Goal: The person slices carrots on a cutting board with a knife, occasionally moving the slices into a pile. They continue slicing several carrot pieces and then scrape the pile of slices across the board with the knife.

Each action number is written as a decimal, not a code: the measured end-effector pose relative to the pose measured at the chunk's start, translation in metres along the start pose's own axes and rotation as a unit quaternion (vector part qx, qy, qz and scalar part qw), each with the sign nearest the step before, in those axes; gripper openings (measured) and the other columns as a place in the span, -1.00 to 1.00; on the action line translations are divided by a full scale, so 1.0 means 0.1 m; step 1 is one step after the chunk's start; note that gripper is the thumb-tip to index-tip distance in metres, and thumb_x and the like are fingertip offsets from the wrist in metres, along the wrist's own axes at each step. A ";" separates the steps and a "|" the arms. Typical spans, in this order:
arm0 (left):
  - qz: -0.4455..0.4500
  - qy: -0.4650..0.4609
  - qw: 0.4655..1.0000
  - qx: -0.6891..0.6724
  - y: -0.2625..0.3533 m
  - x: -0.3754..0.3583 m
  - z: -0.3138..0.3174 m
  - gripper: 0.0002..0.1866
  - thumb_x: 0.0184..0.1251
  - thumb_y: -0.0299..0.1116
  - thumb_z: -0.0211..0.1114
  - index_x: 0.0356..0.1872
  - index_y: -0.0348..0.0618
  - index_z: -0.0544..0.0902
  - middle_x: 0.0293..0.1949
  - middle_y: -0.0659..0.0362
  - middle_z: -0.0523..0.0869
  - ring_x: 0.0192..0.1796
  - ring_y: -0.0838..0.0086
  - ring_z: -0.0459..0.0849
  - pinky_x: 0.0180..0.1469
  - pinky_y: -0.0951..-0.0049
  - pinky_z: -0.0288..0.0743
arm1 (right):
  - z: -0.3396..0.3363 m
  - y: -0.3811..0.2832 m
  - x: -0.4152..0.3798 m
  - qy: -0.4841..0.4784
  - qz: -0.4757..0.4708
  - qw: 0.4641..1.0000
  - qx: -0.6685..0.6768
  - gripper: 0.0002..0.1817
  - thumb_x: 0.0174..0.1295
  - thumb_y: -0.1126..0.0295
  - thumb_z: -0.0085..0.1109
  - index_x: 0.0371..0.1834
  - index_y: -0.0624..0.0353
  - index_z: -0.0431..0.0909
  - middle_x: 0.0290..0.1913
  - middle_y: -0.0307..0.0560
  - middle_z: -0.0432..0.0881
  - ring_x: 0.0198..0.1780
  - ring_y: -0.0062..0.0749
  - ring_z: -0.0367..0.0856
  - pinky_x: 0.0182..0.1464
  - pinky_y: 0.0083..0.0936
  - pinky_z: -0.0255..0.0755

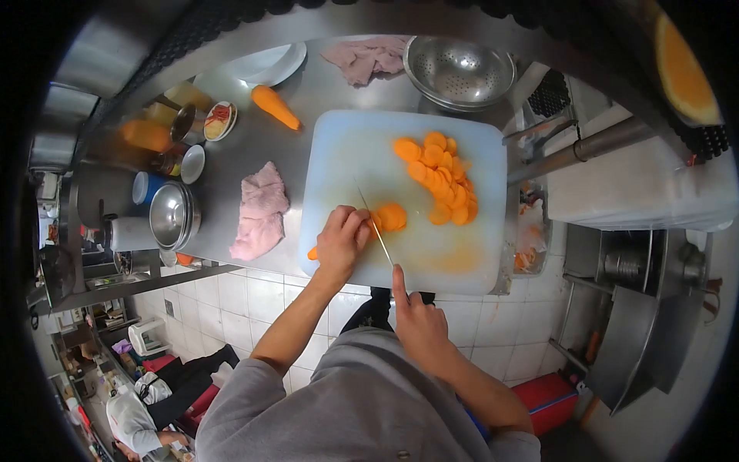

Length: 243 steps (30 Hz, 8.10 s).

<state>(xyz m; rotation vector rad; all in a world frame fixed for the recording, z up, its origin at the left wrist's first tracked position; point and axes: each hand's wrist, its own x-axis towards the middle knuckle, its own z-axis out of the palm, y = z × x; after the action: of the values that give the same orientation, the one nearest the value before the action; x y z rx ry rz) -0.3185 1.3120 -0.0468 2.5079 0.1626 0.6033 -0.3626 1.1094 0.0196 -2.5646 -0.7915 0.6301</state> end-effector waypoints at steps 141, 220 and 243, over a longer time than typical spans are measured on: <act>0.021 0.020 1.000 0.000 -0.02 -0.04 0.02 -0.80 0.20 -0.53 0.34 -0.17 -0.07 0.60 -0.12 0.20 0.68 -0.15 0.26 0.68 -0.26 0.29 0.60 | -0.20 -0.10 -0.20 0.030 -0.016 0.999 -0.022 -0.08 0.09 0.56 0.13 0.61 0.26 0.02 -0.51 0.09 0.57 -0.61 -0.04 0.64 -0.54 -0.10 0.57; 0.018 0.044 0.999 -0.023 -0.02 -0.06 0.03 -0.84 0.22 -0.54 0.30 -0.19 -0.11 0.59 -0.16 0.14 0.70 -0.18 0.21 0.68 -0.21 0.27 0.58 | -0.16 -0.15 -0.54 -0.011 0.009 1.000 -0.016 -0.02 0.05 0.57 0.14 0.63 0.27 -0.04 -0.50 0.11 0.57 -0.61 -0.01 0.62 -0.52 -0.07 0.56; 0.069 0.012 0.997 -0.044 -0.09 -0.05 -0.14 -0.82 0.24 -0.46 0.35 -0.14 -0.07 0.63 -0.09 0.16 0.68 -0.09 0.19 0.66 -0.17 0.20 0.61 | -0.06 0.52 0.43 0.043 0.041 0.998 0.008 -0.26 0.27 0.51 0.07 0.58 0.02 0.15 -0.45 0.24 0.65 -0.41 0.21 0.65 -0.26 0.04 0.54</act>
<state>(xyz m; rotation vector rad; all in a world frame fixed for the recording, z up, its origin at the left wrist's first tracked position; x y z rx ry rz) -0.3290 1.3254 -0.0437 2.4415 -0.0284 0.6803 -0.3062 1.0941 -0.0132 -2.6006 -0.6534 0.5446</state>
